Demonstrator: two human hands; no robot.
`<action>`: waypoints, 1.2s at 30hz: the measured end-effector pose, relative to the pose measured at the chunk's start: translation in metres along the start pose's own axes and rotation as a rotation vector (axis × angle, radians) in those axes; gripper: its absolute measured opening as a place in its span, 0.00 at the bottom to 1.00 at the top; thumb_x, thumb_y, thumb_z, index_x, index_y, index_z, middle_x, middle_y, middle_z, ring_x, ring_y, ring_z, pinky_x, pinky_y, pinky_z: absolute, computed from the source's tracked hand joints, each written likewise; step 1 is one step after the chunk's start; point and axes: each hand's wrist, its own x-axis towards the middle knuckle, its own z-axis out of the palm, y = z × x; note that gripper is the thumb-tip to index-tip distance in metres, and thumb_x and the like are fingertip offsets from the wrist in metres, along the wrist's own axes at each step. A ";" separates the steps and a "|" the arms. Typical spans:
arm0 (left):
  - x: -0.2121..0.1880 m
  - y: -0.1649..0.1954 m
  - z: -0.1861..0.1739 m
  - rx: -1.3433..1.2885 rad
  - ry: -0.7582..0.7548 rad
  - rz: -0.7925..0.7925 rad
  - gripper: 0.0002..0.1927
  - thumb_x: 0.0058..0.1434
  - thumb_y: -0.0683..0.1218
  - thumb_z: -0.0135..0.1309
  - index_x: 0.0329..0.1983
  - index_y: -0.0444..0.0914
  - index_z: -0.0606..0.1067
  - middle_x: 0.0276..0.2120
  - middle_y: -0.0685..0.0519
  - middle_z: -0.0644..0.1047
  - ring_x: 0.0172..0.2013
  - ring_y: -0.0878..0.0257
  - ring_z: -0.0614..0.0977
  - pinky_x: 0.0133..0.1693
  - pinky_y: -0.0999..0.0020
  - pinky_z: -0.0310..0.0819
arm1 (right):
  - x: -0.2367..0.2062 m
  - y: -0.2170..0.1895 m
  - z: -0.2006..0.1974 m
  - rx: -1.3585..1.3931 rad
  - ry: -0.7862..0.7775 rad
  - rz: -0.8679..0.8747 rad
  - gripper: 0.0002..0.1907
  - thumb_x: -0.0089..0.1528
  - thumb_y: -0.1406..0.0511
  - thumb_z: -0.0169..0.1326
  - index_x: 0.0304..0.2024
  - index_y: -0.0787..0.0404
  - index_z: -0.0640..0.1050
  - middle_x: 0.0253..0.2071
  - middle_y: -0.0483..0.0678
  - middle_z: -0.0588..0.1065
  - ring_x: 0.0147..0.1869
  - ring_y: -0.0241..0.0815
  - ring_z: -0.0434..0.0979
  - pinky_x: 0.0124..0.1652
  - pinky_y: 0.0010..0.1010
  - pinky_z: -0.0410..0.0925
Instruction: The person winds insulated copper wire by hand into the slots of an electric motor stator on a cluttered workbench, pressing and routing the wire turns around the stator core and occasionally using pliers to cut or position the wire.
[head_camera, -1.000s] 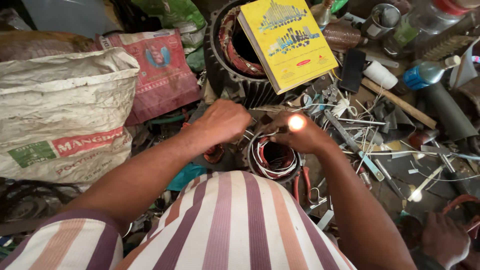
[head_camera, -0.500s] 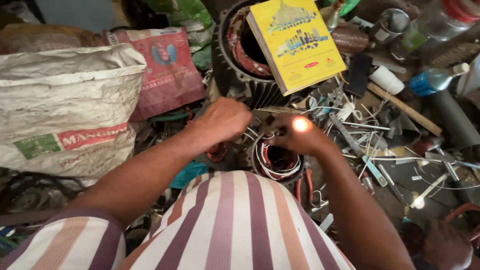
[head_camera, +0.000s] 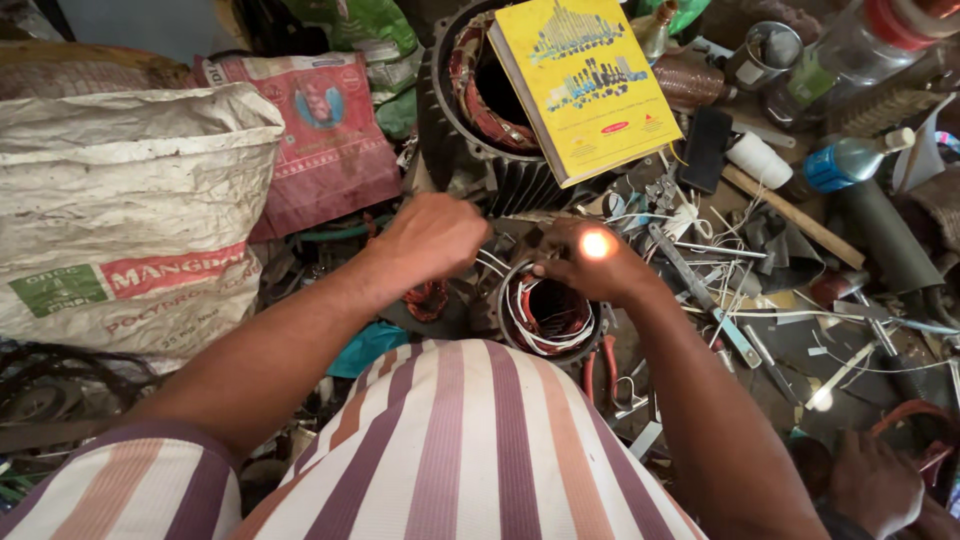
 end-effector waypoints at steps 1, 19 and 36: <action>-0.001 -0.001 0.000 0.008 -0.003 -0.009 0.08 0.49 0.44 0.54 0.25 0.37 0.82 0.28 0.39 0.81 0.32 0.41 0.84 0.31 0.46 0.78 | 0.001 -0.001 0.001 -0.018 0.001 0.019 0.17 0.57 0.58 0.65 0.44 0.62 0.82 0.49 0.55 0.79 0.54 0.56 0.77 0.52 0.42 0.70; -0.024 -0.002 -0.003 -0.102 0.086 -0.043 0.08 0.51 0.44 0.54 0.29 0.39 0.83 0.27 0.41 0.81 0.32 0.41 0.84 0.32 0.45 0.77 | -0.001 -0.014 0.003 0.142 -0.051 0.281 0.14 0.60 0.60 0.63 0.39 0.65 0.82 0.31 0.55 0.80 0.34 0.48 0.77 0.38 0.40 0.72; -0.014 -0.018 0.001 -0.067 0.091 0.022 0.10 0.55 0.44 0.51 0.30 0.36 0.82 0.33 0.41 0.81 0.37 0.42 0.84 0.37 0.46 0.78 | 0.013 -0.045 0.004 -0.258 -0.038 0.285 0.11 0.57 0.63 0.59 0.41 0.61 0.83 0.38 0.61 0.79 0.42 0.60 0.80 0.42 0.46 0.72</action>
